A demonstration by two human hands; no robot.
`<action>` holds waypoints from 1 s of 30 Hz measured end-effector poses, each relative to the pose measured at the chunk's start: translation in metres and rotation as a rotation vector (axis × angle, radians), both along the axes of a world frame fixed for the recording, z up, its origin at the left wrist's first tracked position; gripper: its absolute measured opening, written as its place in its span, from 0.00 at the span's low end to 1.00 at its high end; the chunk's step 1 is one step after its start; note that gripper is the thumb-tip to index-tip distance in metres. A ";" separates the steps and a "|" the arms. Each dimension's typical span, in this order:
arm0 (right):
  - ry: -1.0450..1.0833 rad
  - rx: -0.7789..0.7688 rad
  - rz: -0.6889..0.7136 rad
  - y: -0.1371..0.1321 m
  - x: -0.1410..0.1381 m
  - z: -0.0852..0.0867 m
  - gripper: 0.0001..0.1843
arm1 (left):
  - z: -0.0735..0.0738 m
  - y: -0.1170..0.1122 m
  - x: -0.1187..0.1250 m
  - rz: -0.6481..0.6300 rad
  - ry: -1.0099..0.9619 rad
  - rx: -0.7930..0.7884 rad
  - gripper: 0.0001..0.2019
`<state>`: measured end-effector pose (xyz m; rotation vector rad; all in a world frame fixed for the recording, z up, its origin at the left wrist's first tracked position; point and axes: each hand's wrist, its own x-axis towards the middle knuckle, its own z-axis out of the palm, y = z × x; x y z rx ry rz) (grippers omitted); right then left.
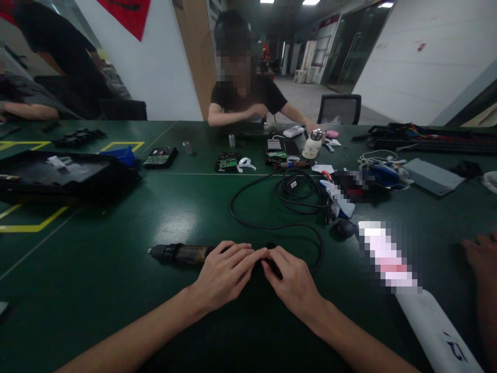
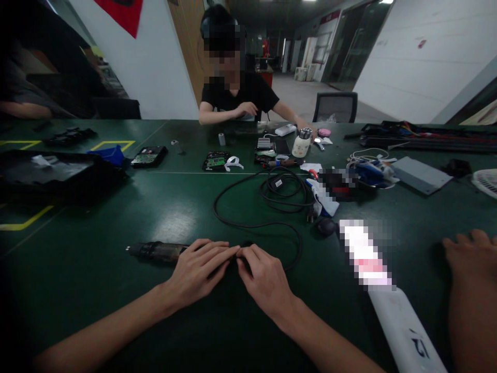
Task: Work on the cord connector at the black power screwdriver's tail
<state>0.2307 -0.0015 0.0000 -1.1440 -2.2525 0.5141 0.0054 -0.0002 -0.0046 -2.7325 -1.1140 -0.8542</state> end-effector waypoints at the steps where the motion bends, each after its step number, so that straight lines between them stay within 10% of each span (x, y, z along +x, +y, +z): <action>1: -0.004 0.000 0.001 0.000 0.000 0.000 0.05 | 0.000 0.000 0.000 0.000 0.006 0.004 0.24; 30: -0.005 -0.026 -0.001 -0.001 0.000 0.001 0.06 | 0.002 0.001 0.001 -0.013 0.005 -0.053 0.26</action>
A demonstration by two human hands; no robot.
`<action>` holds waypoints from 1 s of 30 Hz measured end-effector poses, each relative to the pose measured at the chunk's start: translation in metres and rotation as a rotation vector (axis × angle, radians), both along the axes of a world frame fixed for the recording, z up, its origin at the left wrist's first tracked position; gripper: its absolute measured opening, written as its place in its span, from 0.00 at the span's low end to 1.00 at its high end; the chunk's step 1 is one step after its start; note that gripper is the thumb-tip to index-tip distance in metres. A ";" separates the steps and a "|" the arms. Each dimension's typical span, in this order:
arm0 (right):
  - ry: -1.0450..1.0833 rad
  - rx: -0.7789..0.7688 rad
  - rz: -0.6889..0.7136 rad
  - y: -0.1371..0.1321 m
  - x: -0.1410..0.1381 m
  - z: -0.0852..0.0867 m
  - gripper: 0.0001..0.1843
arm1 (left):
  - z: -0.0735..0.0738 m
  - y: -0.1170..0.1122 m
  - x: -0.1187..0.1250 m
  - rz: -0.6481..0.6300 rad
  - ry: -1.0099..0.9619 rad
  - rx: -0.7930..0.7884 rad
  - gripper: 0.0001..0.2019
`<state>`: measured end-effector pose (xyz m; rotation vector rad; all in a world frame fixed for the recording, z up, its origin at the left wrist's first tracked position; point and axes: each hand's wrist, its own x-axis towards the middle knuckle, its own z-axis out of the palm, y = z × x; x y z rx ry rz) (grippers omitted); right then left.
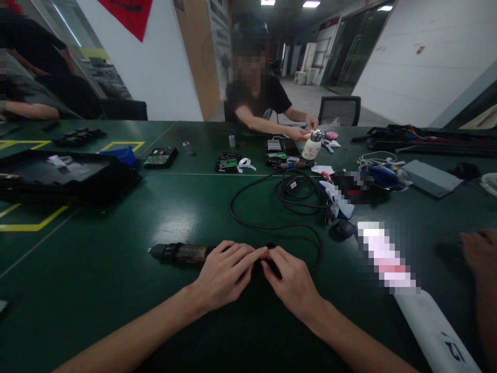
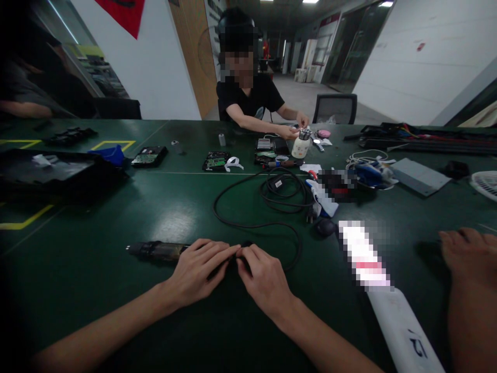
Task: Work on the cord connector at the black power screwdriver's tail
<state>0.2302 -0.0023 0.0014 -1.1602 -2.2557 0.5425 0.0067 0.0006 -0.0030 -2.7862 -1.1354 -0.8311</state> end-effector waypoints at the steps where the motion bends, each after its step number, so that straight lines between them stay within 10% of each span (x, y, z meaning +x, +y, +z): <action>1: -0.001 -0.004 0.001 0.000 0.000 0.000 0.06 | 0.000 0.000 0.000 -0.004 -0.002 0.006 0.26; 30: 0.025 0.000 -0.001 0.001 0.000 0.002 0.06 | 0.006 0.000 0.001 0.024 -0.046 -0.100 0.27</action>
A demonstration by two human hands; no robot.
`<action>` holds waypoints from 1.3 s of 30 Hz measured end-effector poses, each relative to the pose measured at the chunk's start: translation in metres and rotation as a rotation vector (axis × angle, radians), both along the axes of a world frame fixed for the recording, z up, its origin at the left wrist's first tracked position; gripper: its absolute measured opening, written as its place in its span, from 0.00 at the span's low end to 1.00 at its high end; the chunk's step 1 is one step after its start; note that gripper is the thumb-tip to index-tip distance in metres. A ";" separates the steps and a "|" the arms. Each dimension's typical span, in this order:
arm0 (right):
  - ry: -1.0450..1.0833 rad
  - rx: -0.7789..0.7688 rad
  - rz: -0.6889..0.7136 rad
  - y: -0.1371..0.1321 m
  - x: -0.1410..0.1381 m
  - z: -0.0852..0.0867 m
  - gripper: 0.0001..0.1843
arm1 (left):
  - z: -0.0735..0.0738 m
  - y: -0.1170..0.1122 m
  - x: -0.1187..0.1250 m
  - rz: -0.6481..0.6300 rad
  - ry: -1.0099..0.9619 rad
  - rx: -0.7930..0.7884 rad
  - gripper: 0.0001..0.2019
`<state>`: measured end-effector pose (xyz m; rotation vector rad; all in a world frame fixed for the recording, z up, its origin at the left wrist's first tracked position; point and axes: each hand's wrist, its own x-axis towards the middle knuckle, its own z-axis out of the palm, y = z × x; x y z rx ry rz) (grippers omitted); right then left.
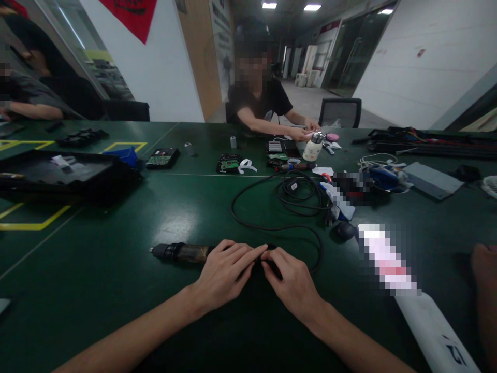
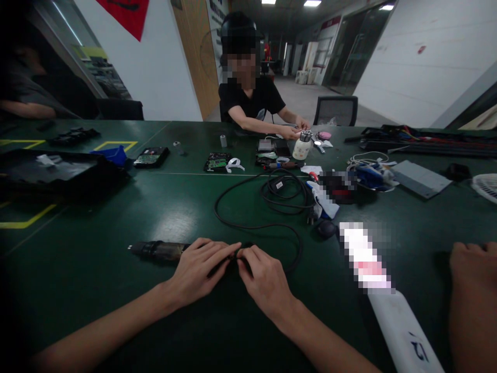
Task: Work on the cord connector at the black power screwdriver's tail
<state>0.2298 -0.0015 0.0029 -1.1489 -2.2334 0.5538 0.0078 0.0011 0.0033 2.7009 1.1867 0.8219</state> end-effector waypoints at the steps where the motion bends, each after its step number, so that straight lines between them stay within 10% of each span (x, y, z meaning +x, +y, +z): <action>1: 0.000 -0.002 -0.002 0.000 0.000 0.000 0.06 | 0.000 0.000 0.000 0.013 -0.001 -0.002 0.26; 39: -0.007 -0.014 0.000 0.000 0.000 0.003 0.08 | 0.019 0.012 -0.006 -0.007 0.096 -0.147 0.18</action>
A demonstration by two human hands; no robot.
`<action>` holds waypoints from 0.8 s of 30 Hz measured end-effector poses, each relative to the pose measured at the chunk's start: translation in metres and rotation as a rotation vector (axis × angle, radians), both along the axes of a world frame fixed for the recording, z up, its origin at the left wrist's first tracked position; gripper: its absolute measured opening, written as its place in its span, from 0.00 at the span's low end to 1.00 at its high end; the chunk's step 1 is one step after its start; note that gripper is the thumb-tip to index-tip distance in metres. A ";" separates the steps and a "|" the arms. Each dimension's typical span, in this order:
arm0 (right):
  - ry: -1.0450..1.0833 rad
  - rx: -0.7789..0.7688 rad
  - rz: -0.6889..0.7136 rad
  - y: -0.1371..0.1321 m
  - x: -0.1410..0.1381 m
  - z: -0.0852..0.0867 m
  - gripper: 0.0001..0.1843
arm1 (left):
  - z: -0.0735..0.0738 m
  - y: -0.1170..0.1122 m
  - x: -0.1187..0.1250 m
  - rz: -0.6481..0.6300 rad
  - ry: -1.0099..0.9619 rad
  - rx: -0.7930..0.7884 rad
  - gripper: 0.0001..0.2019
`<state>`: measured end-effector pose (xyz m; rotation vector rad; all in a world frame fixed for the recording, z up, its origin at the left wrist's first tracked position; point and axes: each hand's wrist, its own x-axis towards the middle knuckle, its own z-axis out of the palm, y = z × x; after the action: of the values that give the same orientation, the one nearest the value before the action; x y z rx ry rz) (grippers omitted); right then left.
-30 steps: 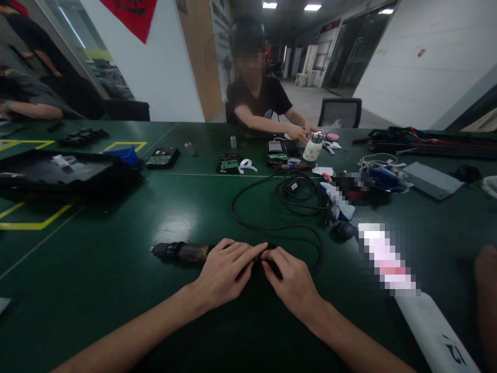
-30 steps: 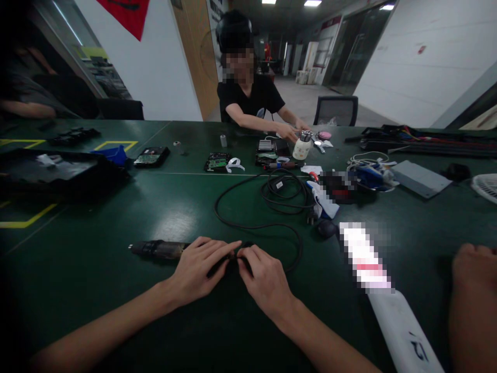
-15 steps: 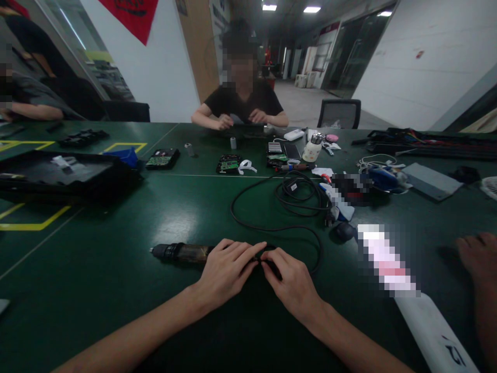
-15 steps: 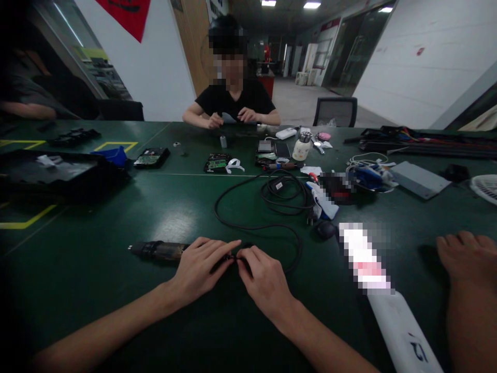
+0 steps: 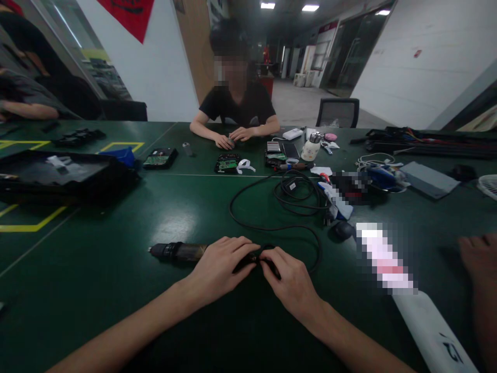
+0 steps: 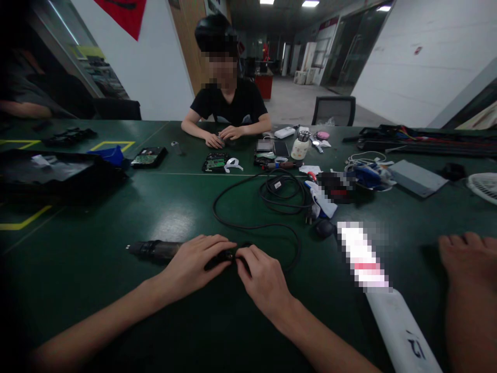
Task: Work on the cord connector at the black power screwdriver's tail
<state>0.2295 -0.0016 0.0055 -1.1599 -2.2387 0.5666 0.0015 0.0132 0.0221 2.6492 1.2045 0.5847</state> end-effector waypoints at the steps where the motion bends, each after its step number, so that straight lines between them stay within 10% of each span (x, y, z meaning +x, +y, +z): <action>1: -0.002 0.006 -0.002 0.000 0.000 0.000 0.08 | 0.005 0.003 -0.002 -0.043 0.037 -0.007 0.14; 24: 0.025 0.013 -0.041 0.003 -0.002 0.001 0.08 | 0.010 0.014 -0.007 -0.073 0.011 -0.122 0.07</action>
<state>0.2278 0.0016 0.0061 -1.1828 -2.1894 0.5464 -0.0056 0.0272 0.0324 2.5854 1.1043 0.4694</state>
